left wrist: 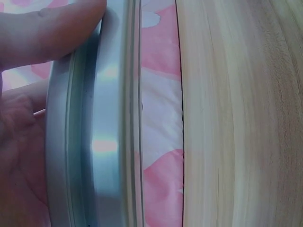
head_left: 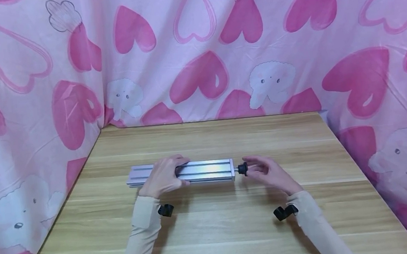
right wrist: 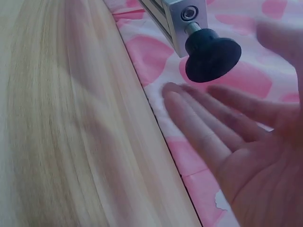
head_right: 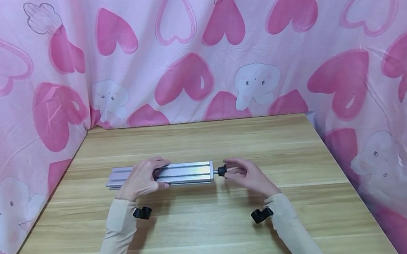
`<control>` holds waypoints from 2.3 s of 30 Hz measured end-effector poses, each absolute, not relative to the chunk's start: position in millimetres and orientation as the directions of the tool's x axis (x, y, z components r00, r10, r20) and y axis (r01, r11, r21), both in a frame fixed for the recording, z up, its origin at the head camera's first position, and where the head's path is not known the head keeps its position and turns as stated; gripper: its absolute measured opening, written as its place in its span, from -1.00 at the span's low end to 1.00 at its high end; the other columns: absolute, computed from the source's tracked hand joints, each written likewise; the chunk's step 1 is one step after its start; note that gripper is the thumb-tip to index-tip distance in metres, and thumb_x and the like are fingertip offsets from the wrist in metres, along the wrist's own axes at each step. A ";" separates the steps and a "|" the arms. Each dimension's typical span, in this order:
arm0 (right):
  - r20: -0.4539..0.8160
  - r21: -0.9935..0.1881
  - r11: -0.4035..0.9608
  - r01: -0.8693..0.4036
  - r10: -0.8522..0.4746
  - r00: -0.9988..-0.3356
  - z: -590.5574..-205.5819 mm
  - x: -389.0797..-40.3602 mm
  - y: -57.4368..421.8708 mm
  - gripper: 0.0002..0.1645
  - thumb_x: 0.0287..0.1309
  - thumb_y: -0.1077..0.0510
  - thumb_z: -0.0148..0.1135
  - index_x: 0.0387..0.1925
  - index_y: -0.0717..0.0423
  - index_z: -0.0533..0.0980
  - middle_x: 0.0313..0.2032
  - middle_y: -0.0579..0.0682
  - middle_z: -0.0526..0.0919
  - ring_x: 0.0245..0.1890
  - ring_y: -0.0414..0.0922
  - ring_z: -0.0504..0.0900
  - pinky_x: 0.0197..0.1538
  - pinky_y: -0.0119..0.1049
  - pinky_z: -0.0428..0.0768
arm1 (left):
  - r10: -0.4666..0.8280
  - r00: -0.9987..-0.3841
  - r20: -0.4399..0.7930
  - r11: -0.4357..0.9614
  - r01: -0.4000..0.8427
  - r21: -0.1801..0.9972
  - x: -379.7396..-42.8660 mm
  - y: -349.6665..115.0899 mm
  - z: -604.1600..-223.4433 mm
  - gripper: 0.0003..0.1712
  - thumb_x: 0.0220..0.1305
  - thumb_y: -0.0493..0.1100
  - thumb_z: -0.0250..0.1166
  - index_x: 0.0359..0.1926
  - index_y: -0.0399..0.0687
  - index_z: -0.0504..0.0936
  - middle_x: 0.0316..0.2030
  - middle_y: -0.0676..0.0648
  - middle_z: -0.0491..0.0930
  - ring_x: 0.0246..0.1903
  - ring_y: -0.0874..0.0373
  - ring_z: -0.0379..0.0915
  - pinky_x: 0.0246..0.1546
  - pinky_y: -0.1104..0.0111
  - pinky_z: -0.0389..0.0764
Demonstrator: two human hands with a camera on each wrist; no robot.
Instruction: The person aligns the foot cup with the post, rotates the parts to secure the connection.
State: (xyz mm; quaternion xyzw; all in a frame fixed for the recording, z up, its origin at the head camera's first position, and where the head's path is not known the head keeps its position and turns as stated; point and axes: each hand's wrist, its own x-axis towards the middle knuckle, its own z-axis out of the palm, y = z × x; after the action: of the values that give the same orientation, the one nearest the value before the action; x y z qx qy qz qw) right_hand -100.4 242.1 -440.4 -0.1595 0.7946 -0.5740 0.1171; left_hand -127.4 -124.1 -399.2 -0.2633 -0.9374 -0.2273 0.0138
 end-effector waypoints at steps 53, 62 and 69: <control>-0.040 -0.935 0.342 -0.089 -0.352 -0.935 -439.7 -98.9 236.5 -0.46 0.47 -0.05 0.10 0.32 0.15 0.44 0.10 0.19 0.68 0.01 0.12 0.73 0.04 -0.25 0.69 | 0.495 -0.854 0.160 0.739 0.511 0.440 -127.1 -125.9 -400.3 -0.24 -0.13 0.02 0.57 0.19 -0.07 0.67 0.11 -0.12 0.68 0.07 -0.02 0.63 0.10 0.03 0.61; 0.087 -0.938 0.280 -0.206 -0.384 -0.919 -438.1 -98.7 235.5 -0.33 0.20 0.20 0.41 0.34 0.00 0.46 0.22 0.05 0.62 0.13 -0.04 0.68 0.14 -0.36 0.63 | 0.495 -0.853 0.163 0.741 0.513 0.434 -127.9 -128.2 -402.1 -0.24 -0.13 0.02 0.58 0.19 -0.09 0.67 0.11 -0.12 0.69 0.08 -0.02 0.62 0.11 0.04 0.60; -0.005 -0.940 0.315 -0.129 -0.393 -0.920 -439.7 -103.4 234.8 -0.56 0.48 -0.05 0.09 0.08 0.20 0.60 -0.18 0.17 0.79 -0.27 0.06 0.80 -0.10 -0.23 0.74 | 0.489 -0.858 0.156 0.746 0.504 0.435 -126.8 -127.1 -402.4 -0.24 -0.12 0.04 0.55 0.20 -0.04 0.67 0.11 -0.12 0.68 0.08 -0.03 0.62 0.14 0.00 0.58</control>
State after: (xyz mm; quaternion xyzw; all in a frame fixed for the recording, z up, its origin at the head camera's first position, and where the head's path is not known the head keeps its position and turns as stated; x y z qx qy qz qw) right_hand -103.4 234.8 -439.7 -0.1627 0.8023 -0.5622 0.1172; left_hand -126.8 -127.1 -402.4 -0.2656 -0.9342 -0.2374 0.0161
